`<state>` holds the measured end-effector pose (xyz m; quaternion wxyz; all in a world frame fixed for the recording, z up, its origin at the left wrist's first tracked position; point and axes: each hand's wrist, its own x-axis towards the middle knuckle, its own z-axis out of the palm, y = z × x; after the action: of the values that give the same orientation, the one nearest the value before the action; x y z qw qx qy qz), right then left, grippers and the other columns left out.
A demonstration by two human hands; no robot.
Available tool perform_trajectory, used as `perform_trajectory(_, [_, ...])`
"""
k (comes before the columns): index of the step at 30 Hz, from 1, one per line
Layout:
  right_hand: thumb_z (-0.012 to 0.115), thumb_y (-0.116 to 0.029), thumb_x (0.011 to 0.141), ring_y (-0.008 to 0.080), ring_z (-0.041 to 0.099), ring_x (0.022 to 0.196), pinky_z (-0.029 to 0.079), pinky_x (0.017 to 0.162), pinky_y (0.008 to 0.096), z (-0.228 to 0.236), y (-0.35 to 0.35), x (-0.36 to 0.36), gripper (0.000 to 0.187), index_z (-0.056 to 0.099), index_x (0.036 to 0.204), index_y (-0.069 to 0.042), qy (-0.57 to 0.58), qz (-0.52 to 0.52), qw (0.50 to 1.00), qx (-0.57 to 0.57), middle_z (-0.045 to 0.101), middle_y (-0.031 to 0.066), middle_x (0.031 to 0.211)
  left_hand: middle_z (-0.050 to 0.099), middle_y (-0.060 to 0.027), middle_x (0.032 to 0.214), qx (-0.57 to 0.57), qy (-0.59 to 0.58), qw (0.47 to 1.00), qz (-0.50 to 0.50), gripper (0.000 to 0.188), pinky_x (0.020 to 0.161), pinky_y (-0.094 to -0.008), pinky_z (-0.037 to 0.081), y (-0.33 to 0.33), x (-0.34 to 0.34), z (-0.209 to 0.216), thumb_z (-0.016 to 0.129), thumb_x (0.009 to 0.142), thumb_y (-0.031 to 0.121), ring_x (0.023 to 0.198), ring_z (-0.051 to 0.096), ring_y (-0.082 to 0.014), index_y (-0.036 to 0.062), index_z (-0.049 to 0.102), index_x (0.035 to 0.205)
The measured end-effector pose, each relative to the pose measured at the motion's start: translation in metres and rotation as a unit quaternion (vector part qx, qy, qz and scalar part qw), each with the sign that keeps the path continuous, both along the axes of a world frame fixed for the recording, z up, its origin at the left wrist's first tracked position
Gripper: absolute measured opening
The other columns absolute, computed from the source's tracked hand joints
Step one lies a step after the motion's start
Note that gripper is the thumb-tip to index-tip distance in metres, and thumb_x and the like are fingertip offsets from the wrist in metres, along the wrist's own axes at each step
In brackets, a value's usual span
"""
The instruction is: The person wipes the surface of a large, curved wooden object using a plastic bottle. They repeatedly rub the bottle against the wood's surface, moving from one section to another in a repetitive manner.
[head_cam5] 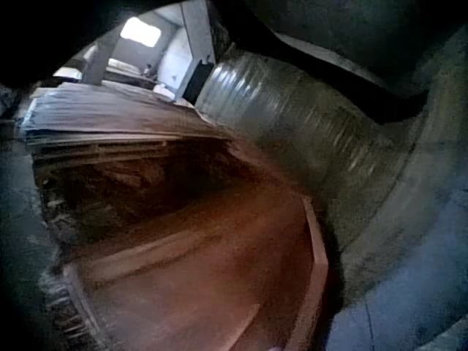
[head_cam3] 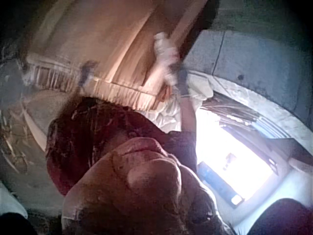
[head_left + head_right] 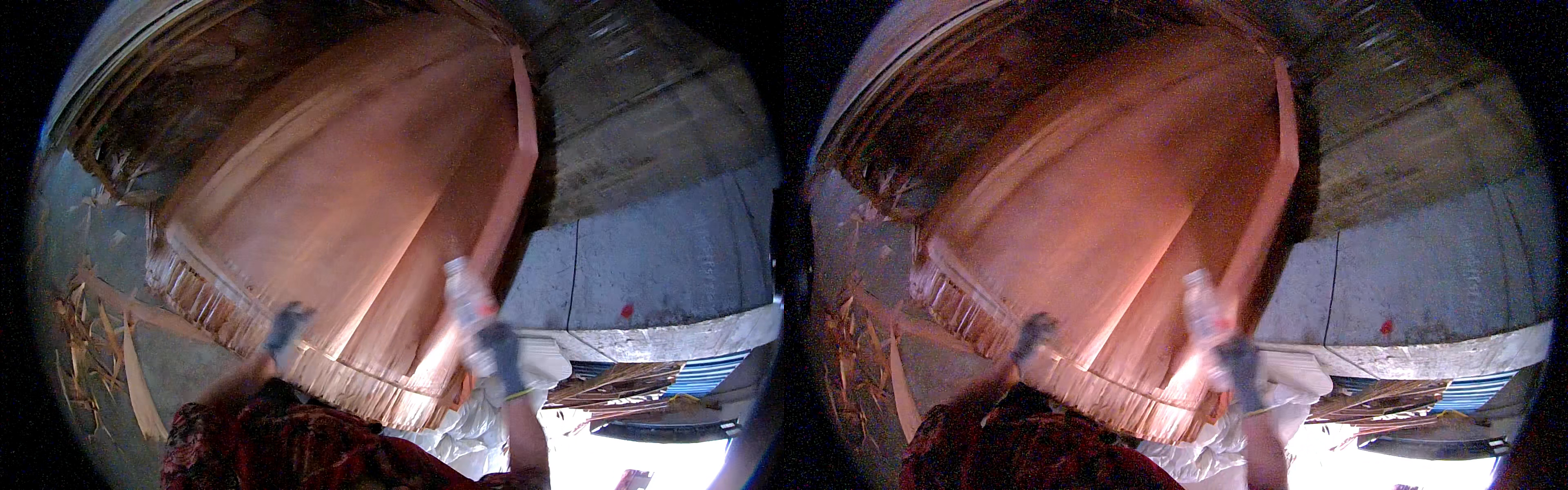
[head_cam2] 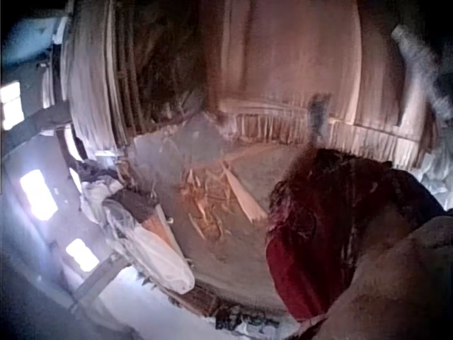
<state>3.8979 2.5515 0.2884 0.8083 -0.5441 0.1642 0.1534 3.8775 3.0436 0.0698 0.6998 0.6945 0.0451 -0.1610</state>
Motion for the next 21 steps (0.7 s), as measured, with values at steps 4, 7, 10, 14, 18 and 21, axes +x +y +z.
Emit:
perform_trajectory(4, [0.054,-0.012,0.082,0.016,0.057,0.071,0.049,0.064,0.0297,-0.001,0.186,-0.069,0.017,0.057,0.096,-0.002,-0.03,0.176,0.955,-0.238,0.059,0.0047,0.08,0.045,-0.0194,0.123,-0.459,0.083,0.88,-0.09,0.068,0.092,-0.0437,0.039,-0.092,-0.005,0.115,0.057,0.082,0.035,0.11,0.047,-0.0274,0.0153,0.019,0.135])
perform_trajectory(7, [0.054,-0.013,0.085,0.0141,0.057,0.079,0.05,0.071,0.0276,0.001,0.222,-0.089,0.024,0.054,0.106,-0.001,0.194,0.041,0.979,-0.042,0.058,0.0034,0.083,0.05,-0.0212,0.115,-0.605,0.241,0.759,-0.02,0.06,0.086,-0.0479,0.044,-0.113,0.004,0.147,0.058,0.082,0.033,0.101,0.053,-0.031,0.0154,0.028,0.13])
perform_trajectory(10, [0.063,-0.012,0.079,0.016,0.051,0.094,0.047,0.078,0.0273,-0.017,0.232,-0.088,0.045,0.041,0.118,-0.003,0.0,0.146,0.981,-0.126,0.051,0.0065,0.105,0.057,-0.0171,0.099,-0.545,0.27,0.791,0.058,0.044,0.074,-0.0409,0.051,-0.122,0.0,0.14,0.058,0.083,0.026,0.083,0.06,-0.0288,0.0107,0.038,0.119])
perform_trajectory(14, [0.075,-0.018,0.068,0.0177,0.047,0.101,0.044,0.084,0.03,-0.045,0.227,-0.101,0.07,0.033,0.123,-0.003,-0.059,0.211,0.935,-0.278,0.046,0.0079,0.114,0.055,-0.0089,0.087,-0.392,0.194,0.891,0.118,0.019,0.066,-0.0338,0.05,-0.138,-0.016,0.127,0.056,0.084,0.019,0.073,0.057,-0.0196,0.006,0.048,0.095])
perform_trajectory(18, [0.076,-0.032,0.062,0.0244,0.053,0.096,0.044,0.082,0.0343,-0.029,0.213,-0.075,0.072,0.039,0.117,-0.004,-0.015,0.234,0.927,-0.292,0.053,0.0133,0.104,0.056,-0.0074,0.096,-0.301,0.216,0.925,0.085,0.039,0.078,-0.0282,0.045,-0.134,-0.011,0.131,0.055,0.085,0.022,0.091,0.054,-0.0165,0.0035,0.041,0.116])
perform_trajectory(21, [0.07,-0.04,0.064,0.0269,0.058,0.089,0.047,0.075,0.0365,0.009,0.193,-0.014,0.064,0.045,0.113,-0.006,-0.022,0.385,0.759,-0.524,0.057,0.0173,0.1,0.057,-0.0073,0.094,-0.308,0.241,0.914,0.108,0.07,0.079,-0.0282,0.043,-0.112,-0.015,0.123,0.059,0.083,0.029,0.085,0.054,-0.0138,0.0022,0.02,0.134])
